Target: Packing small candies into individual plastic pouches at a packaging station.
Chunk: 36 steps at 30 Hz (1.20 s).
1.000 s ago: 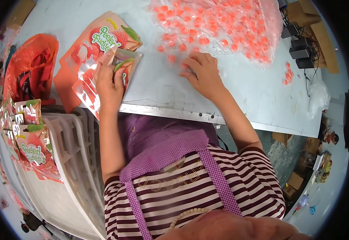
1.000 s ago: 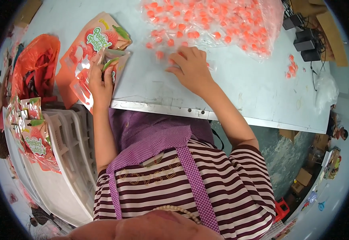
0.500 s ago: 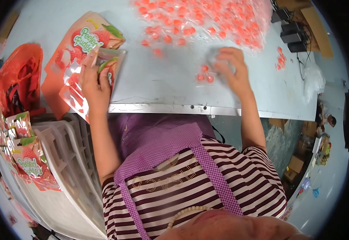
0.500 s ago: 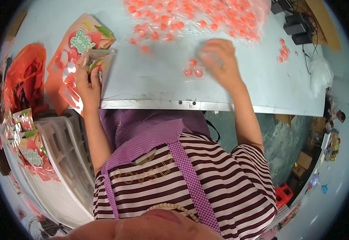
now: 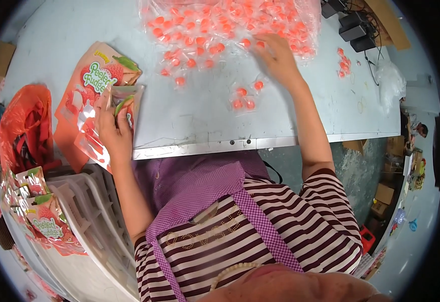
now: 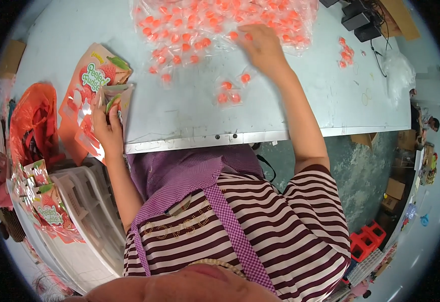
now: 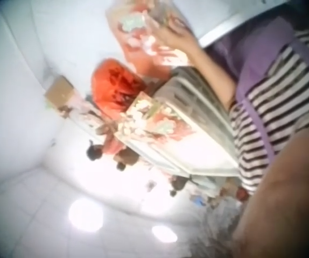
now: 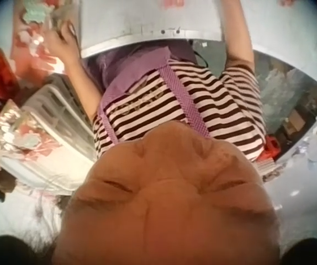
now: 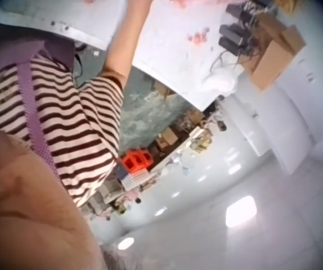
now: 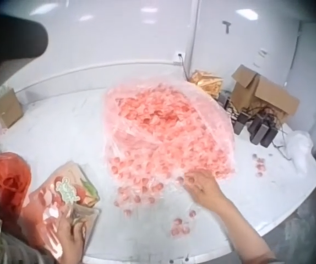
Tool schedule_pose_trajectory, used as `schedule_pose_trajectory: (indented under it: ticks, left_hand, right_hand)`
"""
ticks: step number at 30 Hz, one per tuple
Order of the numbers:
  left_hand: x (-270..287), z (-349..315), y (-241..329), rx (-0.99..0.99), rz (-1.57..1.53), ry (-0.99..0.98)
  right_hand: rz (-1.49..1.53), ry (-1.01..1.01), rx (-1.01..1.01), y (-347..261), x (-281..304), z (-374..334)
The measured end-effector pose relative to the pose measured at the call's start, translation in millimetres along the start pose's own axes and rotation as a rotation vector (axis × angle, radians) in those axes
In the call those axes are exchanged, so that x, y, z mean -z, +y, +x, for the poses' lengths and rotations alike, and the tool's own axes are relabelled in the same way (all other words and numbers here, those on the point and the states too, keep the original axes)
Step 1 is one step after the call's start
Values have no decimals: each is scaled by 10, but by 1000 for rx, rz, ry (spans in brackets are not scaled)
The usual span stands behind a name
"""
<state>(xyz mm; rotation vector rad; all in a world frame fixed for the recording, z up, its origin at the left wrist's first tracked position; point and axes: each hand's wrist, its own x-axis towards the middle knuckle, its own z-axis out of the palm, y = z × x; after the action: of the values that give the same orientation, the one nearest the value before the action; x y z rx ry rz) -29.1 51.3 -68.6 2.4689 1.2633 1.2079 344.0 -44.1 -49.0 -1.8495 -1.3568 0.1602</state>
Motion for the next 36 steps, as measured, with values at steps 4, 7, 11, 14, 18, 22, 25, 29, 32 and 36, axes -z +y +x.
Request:
schedule_pose_trajectory:
  ticks: [4,7,11,14,18,22,25,29,32,36]
  left_hand:
    - [2,-40,-62,61,8,-75]
    - [-11,-61,-74,137,-55,-76]
    - [13,-36,-49,78,-20,-41]
    - [23,-32,-39,68,-8,-50]
    - [12,-30,-56,79,-21,-54]
    - [-16,-30,-52,94,-36,-82]
    - [-20,-27,-56,52,-9,-47]
    - [-18,-28,-42,71,-31,-21]
    - [-5,-7,-27,63,-49,-24]
    - [35,-16,-37,37,-27,-24]
  right_hand:
    - [-425,-94,260,85,-203,34]
    - [-398,-179,210,9,-160,-105]
    - [-323,-234,267,-65,-8,-351]
    - [-89,-364,199,-74,97,-370]
    - [271,-339,-132,-212,36,-180]
    - [22,-270,194,-231,-292,41]
    - [-134,-265,369,-247,-477,143]
    - [-247,-355,327,-286,-443,130]
    - [-247,-336,304,-217,-305,31]
    - [-262,-413,224,-230,-101,-76]
